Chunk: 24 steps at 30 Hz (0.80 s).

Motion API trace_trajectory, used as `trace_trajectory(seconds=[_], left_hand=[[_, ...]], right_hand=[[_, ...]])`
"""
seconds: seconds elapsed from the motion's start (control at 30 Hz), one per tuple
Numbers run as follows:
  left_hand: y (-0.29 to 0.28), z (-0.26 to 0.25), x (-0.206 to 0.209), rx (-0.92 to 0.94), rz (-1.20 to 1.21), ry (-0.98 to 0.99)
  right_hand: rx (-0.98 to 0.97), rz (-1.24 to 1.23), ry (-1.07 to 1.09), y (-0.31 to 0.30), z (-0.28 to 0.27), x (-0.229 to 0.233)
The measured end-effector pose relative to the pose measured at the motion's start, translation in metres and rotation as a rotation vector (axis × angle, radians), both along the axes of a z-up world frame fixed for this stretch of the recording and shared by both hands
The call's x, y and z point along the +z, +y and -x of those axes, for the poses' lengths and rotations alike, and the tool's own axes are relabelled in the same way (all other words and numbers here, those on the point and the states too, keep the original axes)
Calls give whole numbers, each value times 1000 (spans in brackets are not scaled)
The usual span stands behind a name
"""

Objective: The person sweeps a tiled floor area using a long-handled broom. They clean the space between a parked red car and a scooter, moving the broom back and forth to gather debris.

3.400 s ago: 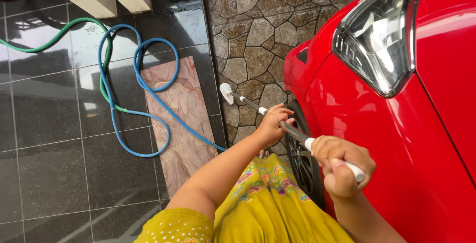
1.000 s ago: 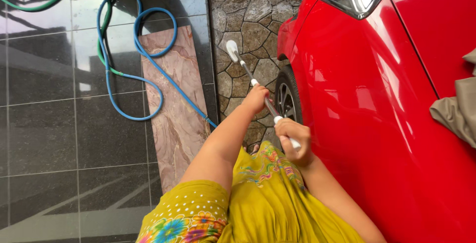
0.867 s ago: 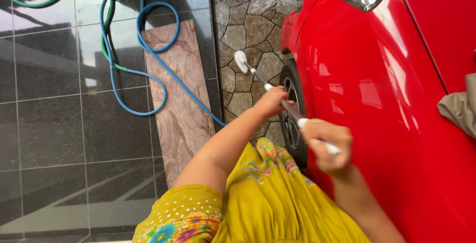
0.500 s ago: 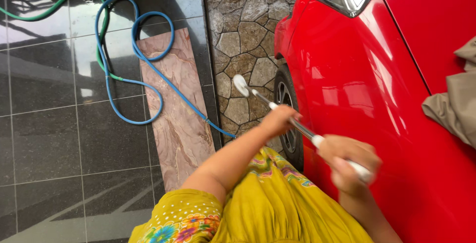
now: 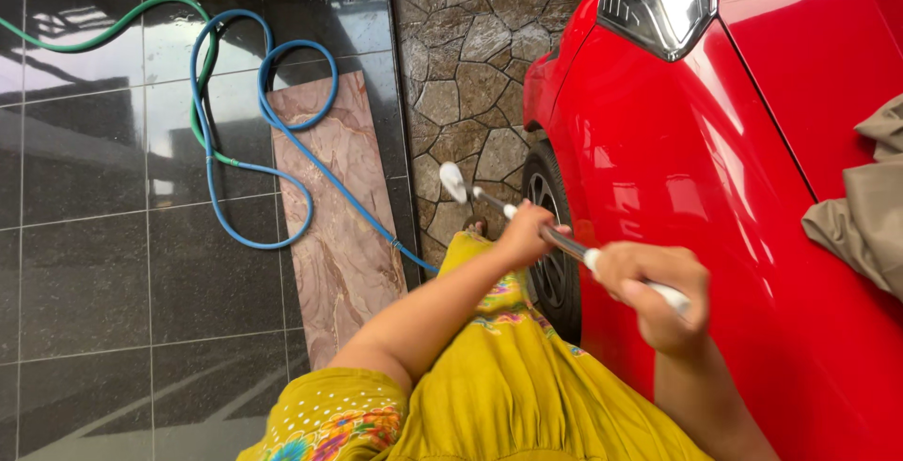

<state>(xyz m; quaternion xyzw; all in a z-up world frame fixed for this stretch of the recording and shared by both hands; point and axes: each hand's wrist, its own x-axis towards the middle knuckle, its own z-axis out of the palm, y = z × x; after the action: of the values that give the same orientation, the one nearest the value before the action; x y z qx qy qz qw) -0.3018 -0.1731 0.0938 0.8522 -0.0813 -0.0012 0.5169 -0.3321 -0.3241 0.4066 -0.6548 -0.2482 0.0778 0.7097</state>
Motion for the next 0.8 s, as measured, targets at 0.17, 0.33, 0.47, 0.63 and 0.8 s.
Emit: trace_trajectory(seconds=[0.17,0.33,0.47,0.63,0.8], left_hand=[[14,-6,-8,119,142,-189],[112,-124,-105,153,-74,-327],[191,-220,-128,153,-274,-116],[157,-241,-57,134,-123,-113],[108,-192,44,117,143,-46]], right_hand=[[-108,-110,-100,32,-12,-19],[-129,-2,-195,109,-94,-86],[-32,140,-293,167,-164,-118],[-109,-6,-123,148,-226,-66],[-116,-80,55,120,-230,10]])
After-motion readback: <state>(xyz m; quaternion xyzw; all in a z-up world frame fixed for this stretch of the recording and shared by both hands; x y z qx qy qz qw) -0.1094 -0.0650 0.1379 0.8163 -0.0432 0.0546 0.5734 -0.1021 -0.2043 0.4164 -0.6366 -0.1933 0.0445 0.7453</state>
